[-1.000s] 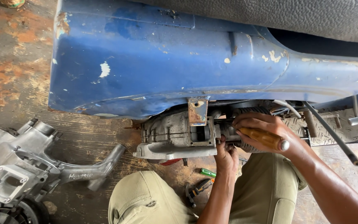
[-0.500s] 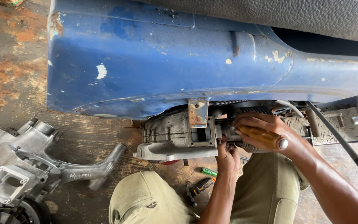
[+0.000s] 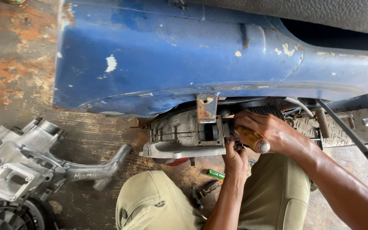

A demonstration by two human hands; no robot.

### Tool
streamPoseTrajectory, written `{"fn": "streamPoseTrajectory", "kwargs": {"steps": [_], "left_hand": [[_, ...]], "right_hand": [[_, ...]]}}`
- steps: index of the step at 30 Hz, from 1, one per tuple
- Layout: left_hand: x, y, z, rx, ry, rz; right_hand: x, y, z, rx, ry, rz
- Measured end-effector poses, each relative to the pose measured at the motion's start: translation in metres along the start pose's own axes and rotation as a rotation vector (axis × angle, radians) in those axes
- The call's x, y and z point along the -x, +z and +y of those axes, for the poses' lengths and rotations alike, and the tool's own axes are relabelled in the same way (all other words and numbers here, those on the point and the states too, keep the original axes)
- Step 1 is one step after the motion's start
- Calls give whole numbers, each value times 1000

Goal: Repairing a motorcycle engine by fitting a cylinder component and using a screwdriver for alignment

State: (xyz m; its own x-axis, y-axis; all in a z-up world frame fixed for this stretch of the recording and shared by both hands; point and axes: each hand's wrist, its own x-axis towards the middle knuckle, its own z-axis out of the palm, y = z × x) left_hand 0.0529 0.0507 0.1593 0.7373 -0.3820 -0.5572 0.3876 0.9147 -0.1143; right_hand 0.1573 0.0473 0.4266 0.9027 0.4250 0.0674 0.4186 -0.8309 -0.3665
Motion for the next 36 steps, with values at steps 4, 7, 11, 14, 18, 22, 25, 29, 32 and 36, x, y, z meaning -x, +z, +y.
{"fn": "streamPoseTrajectory", "kwargs": {"steps": [4, 7, 11, 14, 18, 22, 25, 29, 32, 36], "left_hand": [[9, 19, 9, -33, 30, -2], [21, 47, 21, -48, 41, -1], [31, 65, 33, -64, 40, 17], [26, 55, 31, -57, 69, 24], [20, 50, 26, -53, 89, 31], [17, 42, 21, -72, 86, 44], [21, 50, 21, -89, 116, 50], [11, 26, 6, -150, 135, 12], [14, 31, 11, -153, 119, 12], [1, 4, -7, -164, 159, -37]], "right_hand": [[-15, -6, -8, 28, -20, -64], [-7, 5, 10, 79, -44, -72], [-20, 6, 5, 97, -99, -39], [-19, -3, -3, 89, -71, 11], [-9, -7, -6, -180, 56, 97], [14, 1, -3, 32, -197, 283], [46, 24, -4, 48, -96, 382], [80, 59, -9, -34, 65, 575], [81, 69, -13, -76, 15, 647], [67, 65, -24, -97, -35, 691]]}}
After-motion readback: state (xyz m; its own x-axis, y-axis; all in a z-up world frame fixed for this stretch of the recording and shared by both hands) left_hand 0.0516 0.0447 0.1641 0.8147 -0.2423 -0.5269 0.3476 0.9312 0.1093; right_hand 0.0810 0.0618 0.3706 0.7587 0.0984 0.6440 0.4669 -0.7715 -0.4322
